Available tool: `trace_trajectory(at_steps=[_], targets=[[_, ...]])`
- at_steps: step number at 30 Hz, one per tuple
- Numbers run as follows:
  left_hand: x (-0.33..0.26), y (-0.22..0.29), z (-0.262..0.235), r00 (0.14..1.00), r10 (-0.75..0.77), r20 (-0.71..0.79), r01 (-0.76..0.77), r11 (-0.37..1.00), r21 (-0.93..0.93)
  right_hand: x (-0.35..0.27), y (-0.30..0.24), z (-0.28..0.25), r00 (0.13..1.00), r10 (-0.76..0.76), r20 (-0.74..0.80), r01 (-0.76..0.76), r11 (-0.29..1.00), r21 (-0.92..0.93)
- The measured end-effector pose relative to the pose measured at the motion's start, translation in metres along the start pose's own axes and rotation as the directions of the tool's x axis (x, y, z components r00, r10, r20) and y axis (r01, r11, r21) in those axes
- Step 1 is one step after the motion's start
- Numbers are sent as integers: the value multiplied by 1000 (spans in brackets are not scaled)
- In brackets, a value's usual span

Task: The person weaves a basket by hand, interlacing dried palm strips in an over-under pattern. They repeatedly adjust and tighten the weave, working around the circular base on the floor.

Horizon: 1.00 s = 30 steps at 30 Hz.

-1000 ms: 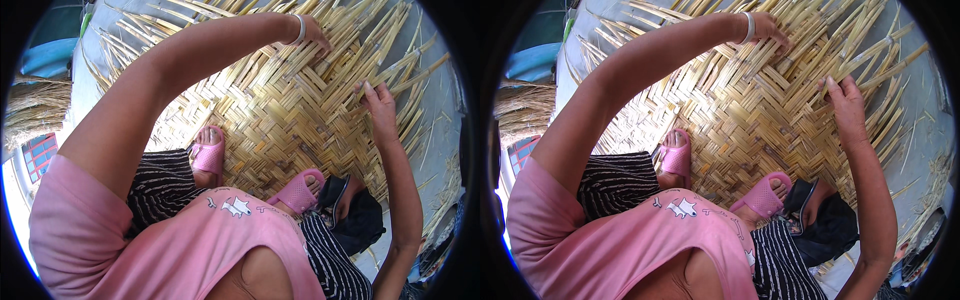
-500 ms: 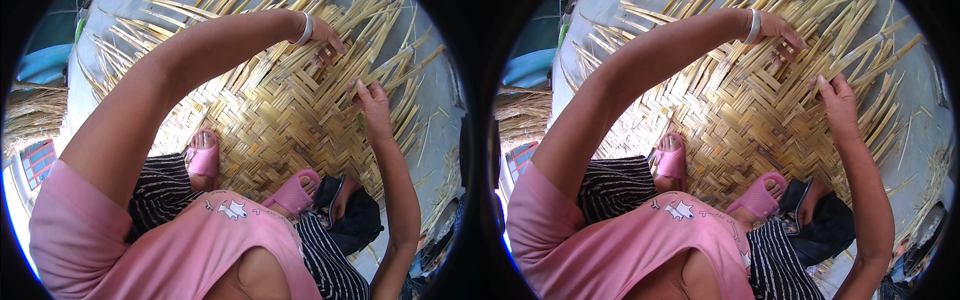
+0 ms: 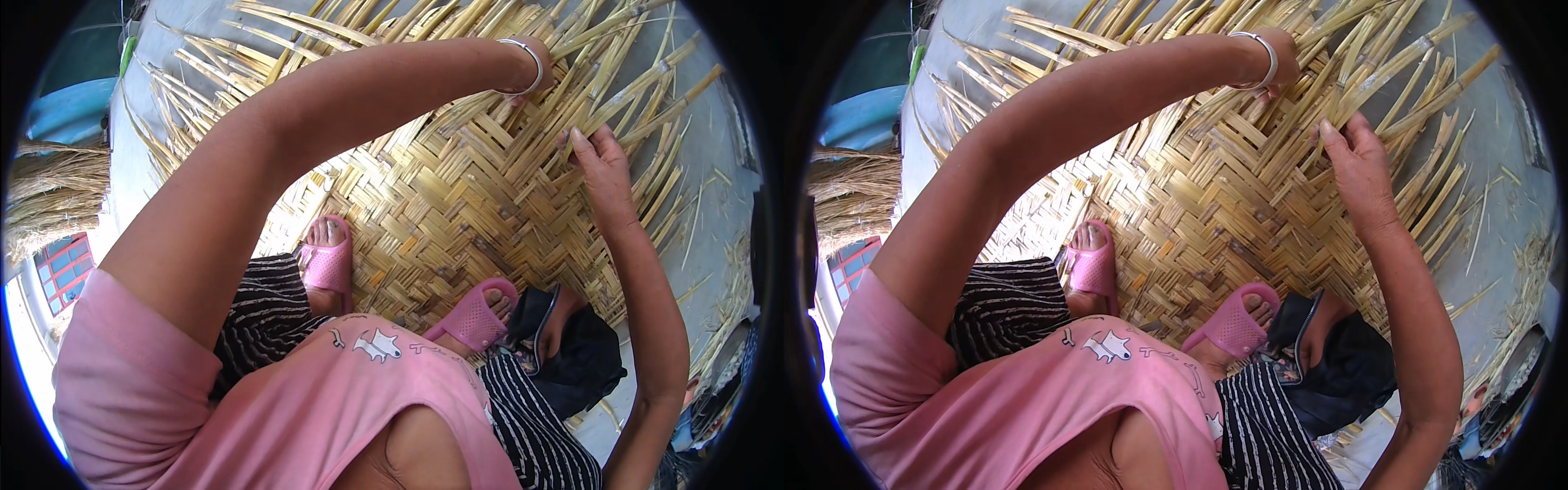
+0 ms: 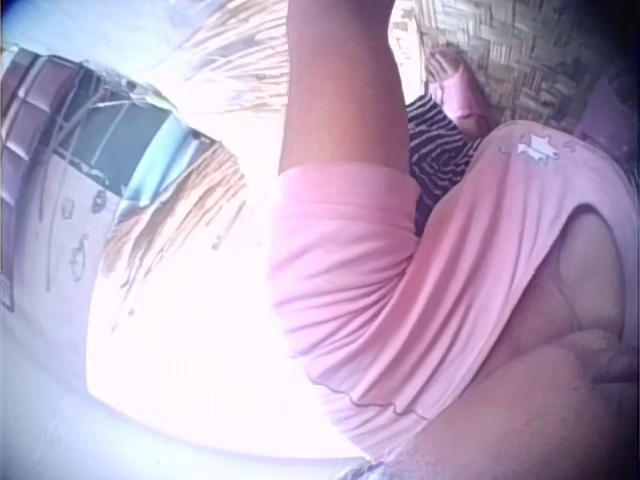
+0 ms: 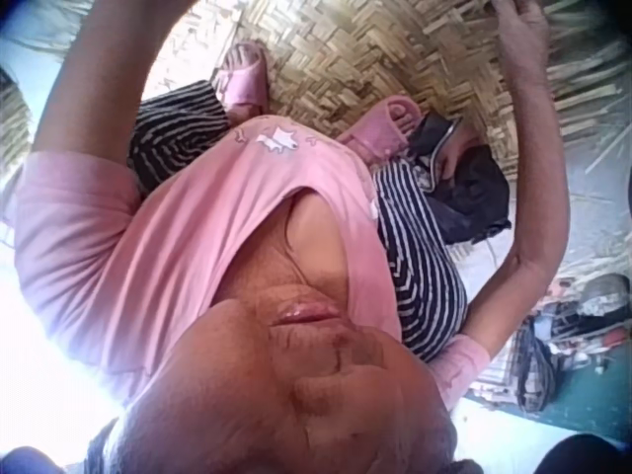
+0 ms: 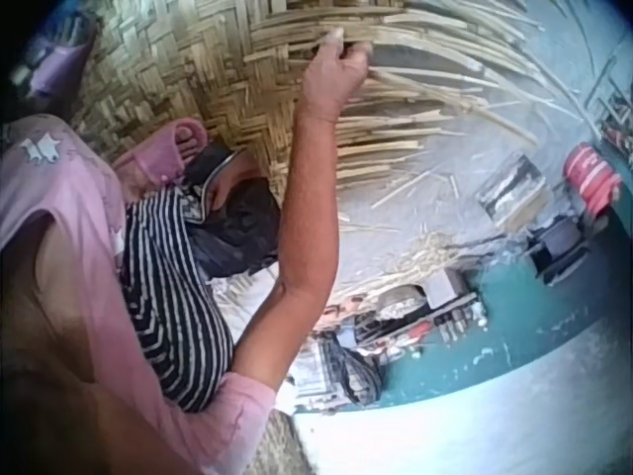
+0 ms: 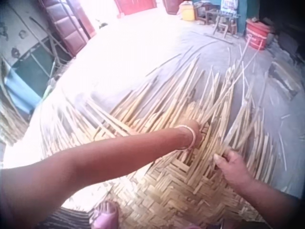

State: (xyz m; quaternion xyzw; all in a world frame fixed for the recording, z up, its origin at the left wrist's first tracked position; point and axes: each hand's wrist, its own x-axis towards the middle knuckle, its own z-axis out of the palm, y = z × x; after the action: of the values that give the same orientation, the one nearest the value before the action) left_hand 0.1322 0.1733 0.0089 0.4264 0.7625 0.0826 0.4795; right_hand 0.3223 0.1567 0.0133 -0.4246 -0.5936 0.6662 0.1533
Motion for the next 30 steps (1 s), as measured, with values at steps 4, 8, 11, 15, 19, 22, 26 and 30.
trace_trajectory(at_steps=[4,8,11,15,19,22,26,30], targets=[[3,-4,4,985,127,-116,-93,961,262,7,-1,2,1000,2,3,-2,999,-46],[7,-2,0,999,48,-1,-47,991,122,17,-11,10,994,104,-35,-106,993,-47],[19,-7,-4,992,13,126,10,984,-180,28,-17,15,969,231,-85,-235,971,-44],[17,-5,-4,995,10,95,5,989,-150,45,-13,7,927,363,-100,-369,927,-58],[23,-4,-7,999,-7,36,6,1000,6,61,-9,5,898,439,-20,-440,897,-42],[37,-2,-8,998,-67,17,67,997,-26,67,-8,6,887,461,-23,-462,886,-37],[40,-7,-12,998,-44,-33,42,997,-57,70,0,5,888,447,-102,-452,892,-20],[62,-16,-15,992,-3,-127,17,994,108,76,-4,8,878,465,-115,-470,882,-23]])
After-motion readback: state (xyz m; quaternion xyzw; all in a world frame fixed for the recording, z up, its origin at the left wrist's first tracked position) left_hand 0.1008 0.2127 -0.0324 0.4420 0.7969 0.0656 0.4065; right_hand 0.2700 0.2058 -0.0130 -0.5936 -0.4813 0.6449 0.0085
